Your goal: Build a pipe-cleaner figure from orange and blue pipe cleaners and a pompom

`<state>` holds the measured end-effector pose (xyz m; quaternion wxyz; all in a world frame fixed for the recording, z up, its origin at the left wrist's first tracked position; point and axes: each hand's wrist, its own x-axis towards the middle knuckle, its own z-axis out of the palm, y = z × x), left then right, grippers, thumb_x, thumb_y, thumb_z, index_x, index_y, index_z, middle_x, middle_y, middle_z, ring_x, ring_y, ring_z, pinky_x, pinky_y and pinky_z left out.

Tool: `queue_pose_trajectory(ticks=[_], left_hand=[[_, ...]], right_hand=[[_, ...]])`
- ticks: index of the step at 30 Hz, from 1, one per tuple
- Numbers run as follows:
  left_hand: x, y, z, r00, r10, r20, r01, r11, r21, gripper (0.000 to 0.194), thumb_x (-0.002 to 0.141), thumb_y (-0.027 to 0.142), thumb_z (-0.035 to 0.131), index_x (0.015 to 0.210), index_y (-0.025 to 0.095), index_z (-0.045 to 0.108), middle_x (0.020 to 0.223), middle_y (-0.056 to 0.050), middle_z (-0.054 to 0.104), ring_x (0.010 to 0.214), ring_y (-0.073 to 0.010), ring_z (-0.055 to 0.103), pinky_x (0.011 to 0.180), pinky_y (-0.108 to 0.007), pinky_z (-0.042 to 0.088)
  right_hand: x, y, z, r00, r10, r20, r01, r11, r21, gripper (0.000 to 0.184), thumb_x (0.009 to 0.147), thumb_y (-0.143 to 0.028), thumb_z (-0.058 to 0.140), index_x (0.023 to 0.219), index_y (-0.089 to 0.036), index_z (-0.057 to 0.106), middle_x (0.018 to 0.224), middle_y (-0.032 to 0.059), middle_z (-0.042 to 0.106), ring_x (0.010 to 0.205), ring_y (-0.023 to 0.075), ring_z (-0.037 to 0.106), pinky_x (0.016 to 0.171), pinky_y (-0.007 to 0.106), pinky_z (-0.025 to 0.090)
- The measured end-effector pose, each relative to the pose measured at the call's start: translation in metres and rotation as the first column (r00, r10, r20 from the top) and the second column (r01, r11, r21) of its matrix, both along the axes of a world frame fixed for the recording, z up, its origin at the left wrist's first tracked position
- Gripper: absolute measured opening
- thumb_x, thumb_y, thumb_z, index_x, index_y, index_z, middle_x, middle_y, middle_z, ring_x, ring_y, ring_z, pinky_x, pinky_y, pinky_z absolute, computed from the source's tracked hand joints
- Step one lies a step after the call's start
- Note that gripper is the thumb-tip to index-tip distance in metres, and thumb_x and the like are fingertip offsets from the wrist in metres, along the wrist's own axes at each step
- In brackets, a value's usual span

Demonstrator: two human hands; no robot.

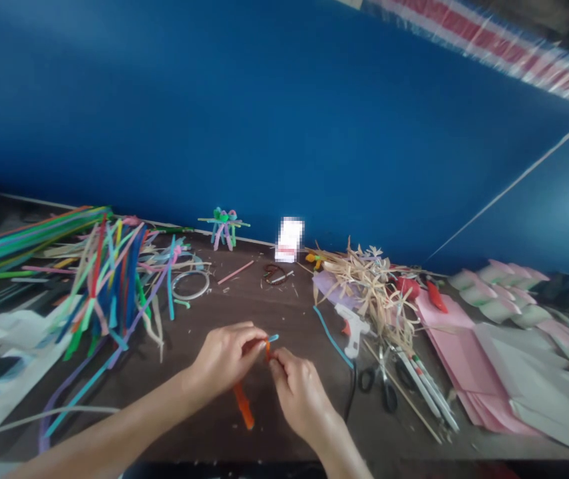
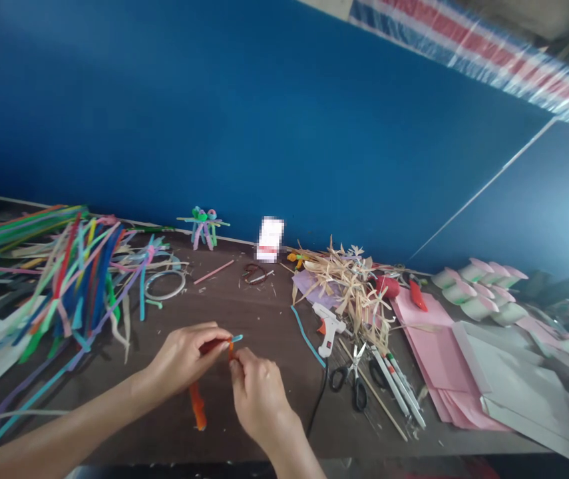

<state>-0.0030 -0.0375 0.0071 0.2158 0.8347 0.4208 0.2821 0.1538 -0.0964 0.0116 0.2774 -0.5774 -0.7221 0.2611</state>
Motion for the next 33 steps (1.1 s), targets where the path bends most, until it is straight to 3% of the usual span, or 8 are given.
queue_pose_trajectory(ticks=[3, 7, 12, 17, 24, 30, 33], left_hand=[[-0.001, 0.000, -0.004, 0.996, -0.028, -0.086, 0.035, 0.996, 0.085, 0.017, 0.080, 0.023, 0.046, 0.079, 0.022, 0.063, 0.068, 0.001, 0.061, 0.063, -0.0112, 0.056, 0.057, -0.019, 0.036], [-0.002, 0.002, -0.003, 0.974, -0.135, -0.181, 0.166, 0.972, 0.167, 0.019, 0.081, 0.024, 0.044, 0.075, 0.020, 0.062, 0.065, 0.000, 0.059, 0.062, -0.0119, 0.055, 0.055, -0.020, 0.035], [-0.002, -0.001, 0.007, 0.951, -0.282, -0.124, 0.294, 0.951, 0.093, 0.016, 0.081, 0.022, 0.046, 0.076, 0.020, 0.062, 0.067, 0.001, 0.060, 0.064, -0.0113, 0.055, 0.058, -0.019, 0.036], [-0.001, -0.004, 0.010, 0.979, -0.201, 0.033, 0.202, 0.979, -0.017, 0.015, 0.080, 0.020, 0.046, 0.076, 0.019, 0.060, 0.066, 0.001, 0.058, 0.060, -0.0090, 0.054, 0.055, -0.017, 0.036], [-0.001, -0.003, 0.000, 0.999, -0.031, -0.029, 0.033, 0.998, 0.049, 0.014, 0.078, 0.019, 0.047, 0.082, 0.021, 0.061, 0.073, 0.001, 0.061, 0.065, -0.0108, 0.056, 0.057, -0.018, 0.036], [-0.001, -0.001, -0.004, 0.987, -0.045, -0.153, 0.064, 0.991, 0.120, 0.018, 0.079, 0.020, 0.045, 0.077, 0.022, 0.062, 0.068, 0.001, 0.059, 0.063, -0.0111, 0.055, 0.056, -0.019, 0.035], [-0.002, 0.000, 0.001, 0.971, -0.135, -0.199, 0.164, 0.977, 0.137, 0.016, 0.080, 0.020, 0.046, 0.076, 0.020, 0.061, 0.068, 0.000, 0.059, 0.065, -0.0124, 0.056, 0.058, -0.020, 0.036]], right_hand=[[0.000, -0.003, 0.005, 0.997, 0.015, 0.079, -0.015, 1.000, -0.001, 0.013, 0.083, -0.020, 0.042, 0.079, -0.020, 0.055, 0.063, -0.0011, 0.059, 0.055, 0.0119, 0.053, 0.052, 0.020, 0.030], [0.006, 0.001, 0.015, 0.998, -0.007, 0.060, 0.005, 0.999, 0.037, 0.017, 0.084, -0.020, 0.041, 0.078, -0.020, 0.056, 0.065, -0.0006, 0.060, 0.058, 0.0118, 0.054, 0.054, 0.019, 0.031], [0.016, 0.018, 0.011, 0.991, -0.080, -0.103, 0.083, 0.996, 0.025, 0.020, 0.081, -0.022, 0.042, 0.070, -0.017, 0.058, 0.063, 0.0001, 0.059, 0.060, 0.0119, 0.053, 0.055, 0.019, 0.033], [0.018, 0.026, -0.009, 0.974, -0.089, -0.211, 0.069, 0.993, -0.100, 0.023, 0.077, -0.023, 0.044, 0.061, -0.015, 0.059, 0.050, -0.0036, 0.049, 0.050, 0.0097, 0.044, 0.047, 0.018, 0.028], [0.004, 0.008, -0.004, 0.999, -0.030, -0.043, 0.029, 0.999, -0.037, 0.022, 0.078, -0.016, 0.041, 0.060, -0.017, 0.056, 0.054, -0.0022, 0.052, 0.052, 0.0102, 0.045, 0.050, 0.020, 0.028], [-0.001, 0.001, 0.008, 0.999, 0.008, 0.051, -0.009, 1.000, 0.024, 0.019, 0.080, -0.016, 0.040, 0.069, -0.018, 0.055, 0.060, -0.0005, 0.056, 0.054, 0.0111, 0.048, 0.052, 0.020, 0.029], [0.003, 0.005, 0.014, 0.999, -0.024, 0.039, 0.022, 0.999, 0.043, 0.019, 0.081, -0.019, 0.041, 0.068, -0.018, 0.055, 0.058, -0.0003, 0.054, 0.053, 0.0109, 0.047, 0.051, 0.020, 0.028]])
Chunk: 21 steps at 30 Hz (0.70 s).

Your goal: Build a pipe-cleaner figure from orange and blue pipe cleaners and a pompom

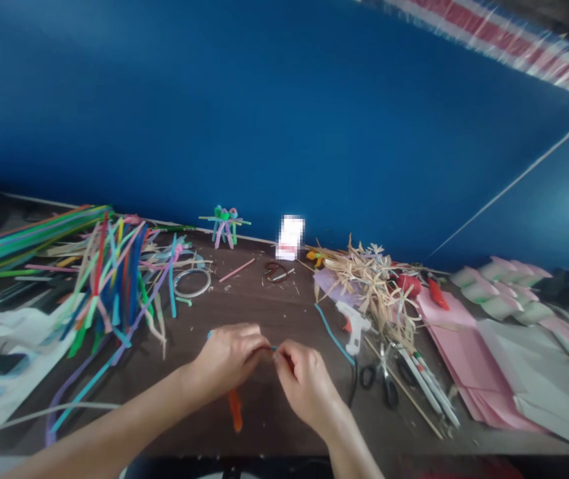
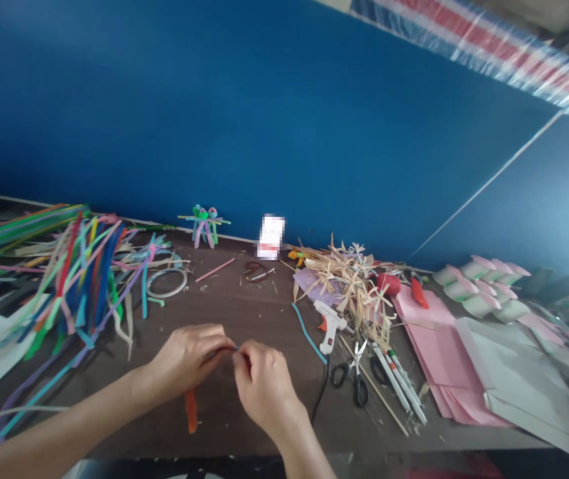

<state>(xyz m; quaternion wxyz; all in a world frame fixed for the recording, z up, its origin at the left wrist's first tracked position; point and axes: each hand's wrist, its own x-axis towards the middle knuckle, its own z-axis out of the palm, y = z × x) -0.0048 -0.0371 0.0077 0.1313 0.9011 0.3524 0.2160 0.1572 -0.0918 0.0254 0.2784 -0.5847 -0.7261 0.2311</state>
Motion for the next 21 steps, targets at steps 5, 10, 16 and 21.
queue_pose_trajectory(ticks=[5, 10, 16, 21], left_hand=[[0.000, -0.002, 0.012, 0.984, -0.178, 0.016, 0.179, 0.982, -0.065, 0.017, 0.083, 0.021, 0.043, 0.077, 0.018, 0.058, 0.069, -0.001, 0.058, 0.066, -0.0130, 0.054, 0.059, -0.021, 0.038], [0.001, -0.006, 0.014, 0.978, -0.068, 0.199, 0.115, 0.966, -0.233, 0.013, 0.082, 0.019, 0.043, 0.080, 0.018, 0.056, 0.074, 0.000, 0.058, 0.068, -0.0112, 0.055, 0.062, -0.019, 0.038], [0.002, -0.007, 0.004, 0.981, 0.110, 0.157, -0.076, 0.976, -0.206, 0.010, 0.079, 0.016, 0.043, 0.076, 0.018, 0.053, 0.072, 0.000, 0.058, 0.066, -0.0124, 0.054, 0.059, -0.020, 0.037], [0.002, -0.005, 0.000, 0.992, 0.112, 0.066, -0.105, 0.990, -0.097, 0.012, 0.079, 0.016, 0.042, 0.077, 0.018, 0.054, 0.072, 0.000, 0.057, 0.064, -0.0121, 0.054, 0.057, -0.021, 0.036]], right_hand=[[0.012, 0.014, -0.007, 0.983, -0.062, -0.174, 0.053, 0.997, -0.054, 0.023, 0.081, -0.027, 0.043, 0.063, -0.016, 0.054, 0.054, -0.0025, 0.047, 0.051, 0.0092, 0.041, 0.047, 0.019, 0.027], [0.012, 0.020, -0.029, 0.951, -0.073, -0.301, 0.024, 0.986, -0.163, 0.028, 0.080, -0.028, 0.043, 0.057, -0.015, 0.051, 0.049, -0.0053, 0.036, 0.047, 0.0075, 0.033, 0.044, 0.018, 0.023], [-0.002, 0.005, -0.029, 0.978, -0.064, -0.201, 0.043, 0.993, -0.106, 0.026, 0.083, -0.023, 0.037, 0.064, -0.016, 0.052, 0.055, -0.0025, 0.047, 0.052, 0.0092, 0.041, 0.048, 0.019, 0.027], [-0.007, -0.005, -0.017, 1.000, 0.016, -0.012, -0.016, 0.998, -0.065, 0.017, 0.080, -0.015, 0.041, 0.072, -0.019, 0.055, 0.063, 0.0003, 0.058, 0.057, 0.0119, 0.052, 0.052, 0.020, 0.030]])
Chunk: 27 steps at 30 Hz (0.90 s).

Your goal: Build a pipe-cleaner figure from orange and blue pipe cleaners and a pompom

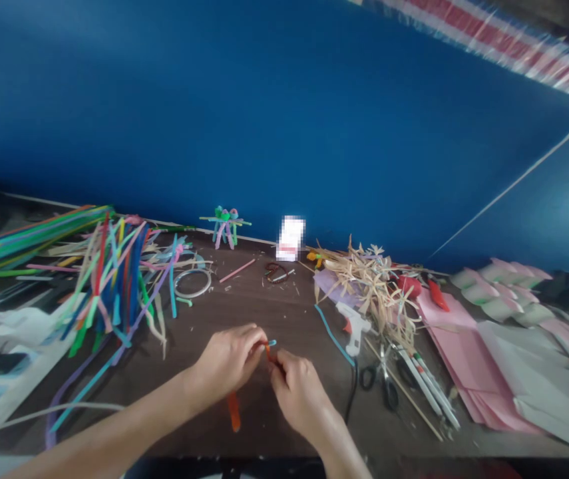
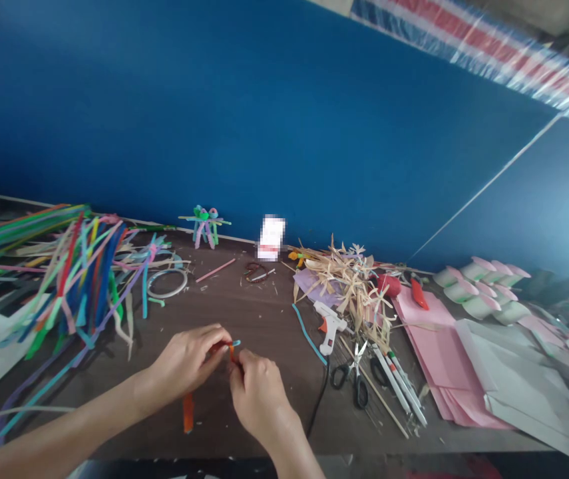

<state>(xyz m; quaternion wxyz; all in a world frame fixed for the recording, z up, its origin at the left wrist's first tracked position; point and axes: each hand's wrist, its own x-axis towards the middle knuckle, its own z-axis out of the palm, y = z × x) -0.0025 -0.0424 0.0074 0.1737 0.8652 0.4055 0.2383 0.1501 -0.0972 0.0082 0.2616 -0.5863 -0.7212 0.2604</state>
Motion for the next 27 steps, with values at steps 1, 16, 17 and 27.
queue_pose_trajectory(ticks=[1, 16, 17, 27], left_hand=[[0.000, 0.000, -0.001, 1.000, -0.009, -0.022, 0.009, 1.000, 0.015, 0.014, 0.079, 0.017, 0.042, 0.076, 0.018, 0.055, 0.070, 0.000, 0.057, 0.063, -0.0120, 0.054, 0.057, -0.021, 0.036], [-0.002, -0.002, 0.009, 0.971, -0.159, 0.178, 0.185, 0.973, -0.140, 0.013, 0.078, 0.015, 0.046, 0.076, 0.017, 0.059, 0.066, 0.001, 0.053, 0.058, -0.0088, 0.050, 0.054, -0.018, 0.036], [-0.001, -0.003, 0.009, 0.970, -0.137, 0.201, 0.172, 0.970, -0.172, 0.012, 0.077, 0.016, 0.047, 0.075, 0.016, 0.059, 0.066, 0.001, 0.054, 0.057, -0.0087, 0.051, 0.054, -0.018, 0.037], [0.004, -0.002, 0.004, 0.962, 0.027, 0.270, 0.043, 0.968, -0.248, 0.011, 0.077, 0.017, 0.048, 0.071, 0.016, 0.057, 0.068, 0.001, 0.057, 0.062, -0.0099, 0.054, 0.058, -0.018, 0.039]], right_hand=[[0.000, -0.001, 0.003, 1.000, 0.016, 0.014, -0.016, 1.000, 0.005, 0.017, 0.080, -0.015, 0.041, 0.074, -0.019, 0.056, 0.065, 0.0009, 0.060, 0.059, 0.0126, 0.054, 0.054, 0.020, 0.031], [0.018, 0.026, -0.013, 0.944, -0.063, -0.325, 0.027, 0.993, -0.115, 0.030, 0.081, -0.030, 0.041, 0.057, -0.015, 0.050, 0.050, -0.0057, 0.034, 0.048, 0.0076, 0.032, 0.045, 0.018, 0.023], [0.017, 0.026, -0.015, 0.944, -0.069, -0.324, 0.030, 0.992, -0.126, 0.030, 0.081, -0.031, 0.041, 0.057, -0.015, 0.050, 0.050, -0.0059, 0.032, 0.048, 0.0075, 0.031, 0.045, 0.018, 0.022], [0.003, 0.005, -0.008, 0.999, -0.012, -0.044, 0.011, 1.000, -0.027, 0.025, 0.086, -0.021, 0.033, 0.071, -0.017, 0.053, 0.060, -0.0006, 0.054, 0.054, 0.0107, 0.048, 0.050, 0.020, 0.028]])
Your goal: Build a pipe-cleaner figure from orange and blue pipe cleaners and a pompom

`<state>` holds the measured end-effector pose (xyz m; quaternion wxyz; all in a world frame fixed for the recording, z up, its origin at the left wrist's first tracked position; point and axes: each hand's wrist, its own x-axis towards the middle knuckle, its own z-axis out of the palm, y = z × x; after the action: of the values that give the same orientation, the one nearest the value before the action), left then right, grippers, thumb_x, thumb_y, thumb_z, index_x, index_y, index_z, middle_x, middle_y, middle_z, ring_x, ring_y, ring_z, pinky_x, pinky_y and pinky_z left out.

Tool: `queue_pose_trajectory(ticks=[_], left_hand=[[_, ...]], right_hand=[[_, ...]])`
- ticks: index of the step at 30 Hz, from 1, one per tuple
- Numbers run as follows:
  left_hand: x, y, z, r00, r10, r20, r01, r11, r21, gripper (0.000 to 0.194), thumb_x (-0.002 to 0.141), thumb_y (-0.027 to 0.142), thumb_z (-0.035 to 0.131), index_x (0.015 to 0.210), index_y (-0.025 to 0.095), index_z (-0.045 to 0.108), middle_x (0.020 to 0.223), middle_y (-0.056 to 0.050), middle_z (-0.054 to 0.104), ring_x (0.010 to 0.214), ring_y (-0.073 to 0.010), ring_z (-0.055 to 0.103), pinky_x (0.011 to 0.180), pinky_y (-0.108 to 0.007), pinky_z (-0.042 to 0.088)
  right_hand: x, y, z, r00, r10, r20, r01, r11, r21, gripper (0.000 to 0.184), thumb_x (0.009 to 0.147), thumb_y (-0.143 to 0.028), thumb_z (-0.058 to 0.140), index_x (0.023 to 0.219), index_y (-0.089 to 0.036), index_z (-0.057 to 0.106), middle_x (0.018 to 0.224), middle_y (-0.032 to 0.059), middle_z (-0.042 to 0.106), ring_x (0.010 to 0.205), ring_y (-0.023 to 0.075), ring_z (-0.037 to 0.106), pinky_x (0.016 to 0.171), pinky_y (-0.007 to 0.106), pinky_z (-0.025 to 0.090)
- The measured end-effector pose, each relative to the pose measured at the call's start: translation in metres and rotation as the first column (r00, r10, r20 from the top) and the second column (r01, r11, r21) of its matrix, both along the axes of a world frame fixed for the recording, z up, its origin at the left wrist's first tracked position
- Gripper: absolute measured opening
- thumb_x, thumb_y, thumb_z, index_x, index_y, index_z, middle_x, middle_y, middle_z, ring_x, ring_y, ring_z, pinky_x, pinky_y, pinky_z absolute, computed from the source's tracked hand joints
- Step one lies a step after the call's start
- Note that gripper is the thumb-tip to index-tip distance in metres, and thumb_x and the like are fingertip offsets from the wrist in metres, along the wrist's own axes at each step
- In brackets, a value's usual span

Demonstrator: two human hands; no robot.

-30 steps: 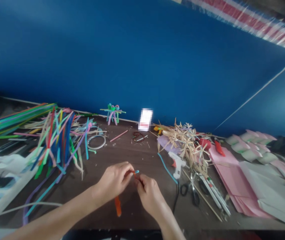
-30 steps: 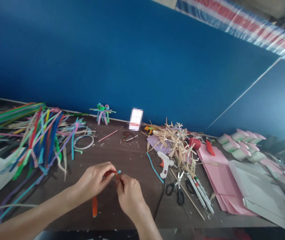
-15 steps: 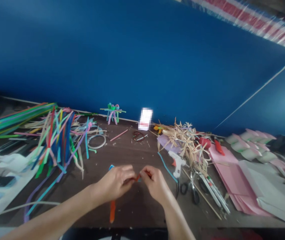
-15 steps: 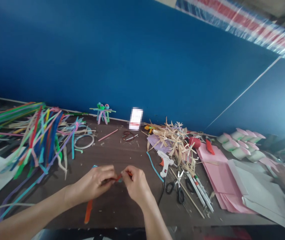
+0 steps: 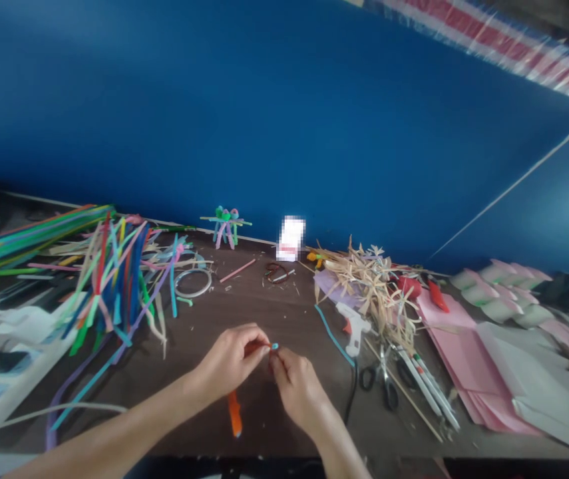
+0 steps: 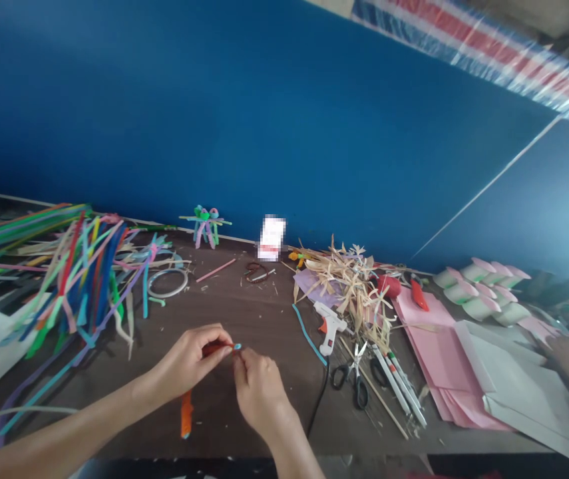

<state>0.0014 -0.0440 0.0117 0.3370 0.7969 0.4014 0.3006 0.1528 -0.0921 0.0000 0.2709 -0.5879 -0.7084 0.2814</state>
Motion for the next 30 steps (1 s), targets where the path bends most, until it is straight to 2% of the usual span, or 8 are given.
queue_pose_trajectory(ticks=[4, 7, 10, 13, 17, 21, 25, 30], left_hand=[[-0.001, 0.000, -0.005, 0.994, 0.028, -0.105, -0.018, 0.996, 0.092, 0.013, 0.078, 0.018, 0.046, 0.072, 0.017, 0.058, 0.069, 0.001, 0.056, 0.063, -0.0110, 0.052, 0.058, -0.019, 0.037], [-0.001, 0.000, -0.004, 0.983, -0.003, -0.183, 0.032, 0.988, 0.154, 0.016, 0.079, 0.018, 0.045, 0.073, 0.018, 0.059, 0.069, 0.000, 0.055, 0.064, -0.0112, 0.052, 0.056, -0.019, 0.036], [-0.001, 0.000, -0.002, 0.974, -0.086, -0.209, 0.125, 0.975, 0.184, 0.015, 0.079, 0.017, 0.045, 0.074, 0.018, 0.059, 0.068, 0.000, 0.054, 0.065, -0.0111, 0.052, 0.057, -0.019, 0.035], [-0.001, -0.001, 0.002, 0.974, -0.147, -0.172, 0.176, 0.971, 0.164, 0.012, 0.078, 0.017, 0.047, 0.073, 0.017, 0.058, 0.066, 0.001, 0.052, 0.062, -0.0102, 0.051, 0.055, -0.018, 0.034], [-0.001, -0.002, 0.010, 0.982, -0.173, -0.081, 0.178, 0.982, 0.060, 0.012, 0.077, 0.018, 0.049, 0.071, 0.017, 0.059, 0.063, 0.002, 0.050, 0.058, -0.0089, 0.049, 0.053, -0.018, 0.034], [0.001, -0.003, 0.013, 0.993, -0.118, 0.028, 0.119, 0.991, -0.059, 0.012, 0.077, 0.018, 0.049, 0.070, 0.015, 0.059, 0.066, 0.001, 0.054, 0.060, -0.0090, 0.051, 0.055, -0.017, 0.037], [0.002, -0.002, 0.008, 0.997, -0.059, 0.042, 0.062, 0.994, -0.088, 0.012, 0.075, 0.019, 0.050, 0.070, 0.015, 0.059, 0.066, 0.001, 0.055, 0.060, -0.0090, 0.052, 0.055, -0.016, 0.038], [0.000, -0.001, 0.000, 0.999, -0.029, -0.024, 0.029, 1.000, 0.009, 0.016, 0.078, 0.020, 0.047, 0.081, 0.019, 0.063, 0.072, 0.000, 0.057, 0.063, -0.0094, 0.053, 0.058, -0.017, 0.038]], right_hand=[[-0.005, -0.011, 0.012, 0.981, 0.052, 0.186, -0.064, 0.996, 0.055, 0.018, 0.085, -0.017, 0.035, 0.082, -0.019, 0.052, 0.065, 0.0005, 0.059, 0.056, 0.0128, 0.053, 0.051, 0.021, 0.027], [-0.001, -0.011, 0.023, 0.979, 0.040, 0.198, -0.055, 0.996, 0.069, 0.018, 0.085, -0.017, 0.035, 0.080, -0.019, 0.052, 0.062, -0.0005, 0.057, 0.055, 0.0121, 0.053, 0.051, 0.020, 0.027], [0.007, -0.007, 0.029, 0.983, 0.003, 0.183, -0.020, 0.995, 0.094, 0.021, 0.086, -0.020, 0.035, 0.073, -0.019, 0.051, 0.059, -0.0011, 0.054, 0.053, 0.0107, 0.050, 0.051, 0.020, 0.027], [0.014, 0.001, 0.027, 0.990, -0.049, 0.131, 0.034, 0.992, 0.118, 0.022, 0.086, -0.023, 0.035, 0.069, -0.018, 0.049, 0.058, -0.0019, 0.051, 0.053, 0.0101, 0.047, 0.051, 0.019, 0.027], [0.019, 0.010, 0.016, 0.998, -0.071, 0.002, 0.070, 0.996, 0.060, 0.029, 0.086, -0.029, 0.036, 0.061, -0.018, 0.046, 0.053, -0.0041, 0.042, 0.051, 0.0092, 0.040, 0.049, 0.019, 0.025], [0.015, 0.011, 0.004, 0.995, -0.052, -0.081, 0.052, 0.999, 0.002, 0.031, 0.086, -0.028, 0.034, 0.058, -0.018, 0.042, 0.053, -0.0046, 0.038, 0.051, 0.0089, 0.037, 0.049, 0.019, 0.024], [0.008, 0.005, 0.002, 0.999, -0.048, -0.019, 0.048, 0.999, -0.018, 0.029, 0.086, -0.024, 0.033, 0.059, -0.018, 0.042, 0.053, -0.0039, 0.041, 0.050, 0.0092, 0.039, 0.049, 0.020, 0.024], [0.003, -0.004, 0.013, 0.994, -0.002, 0.105, 0.003, 1.000, -0.006, 0.026, 0.087, -0.022, 0.032, 0.068, -0.018, 0.049, 0.057, -0.0016, 0.050, 0.051, 0.0106, 0.045, 0.051, 0.021, 0.026]])
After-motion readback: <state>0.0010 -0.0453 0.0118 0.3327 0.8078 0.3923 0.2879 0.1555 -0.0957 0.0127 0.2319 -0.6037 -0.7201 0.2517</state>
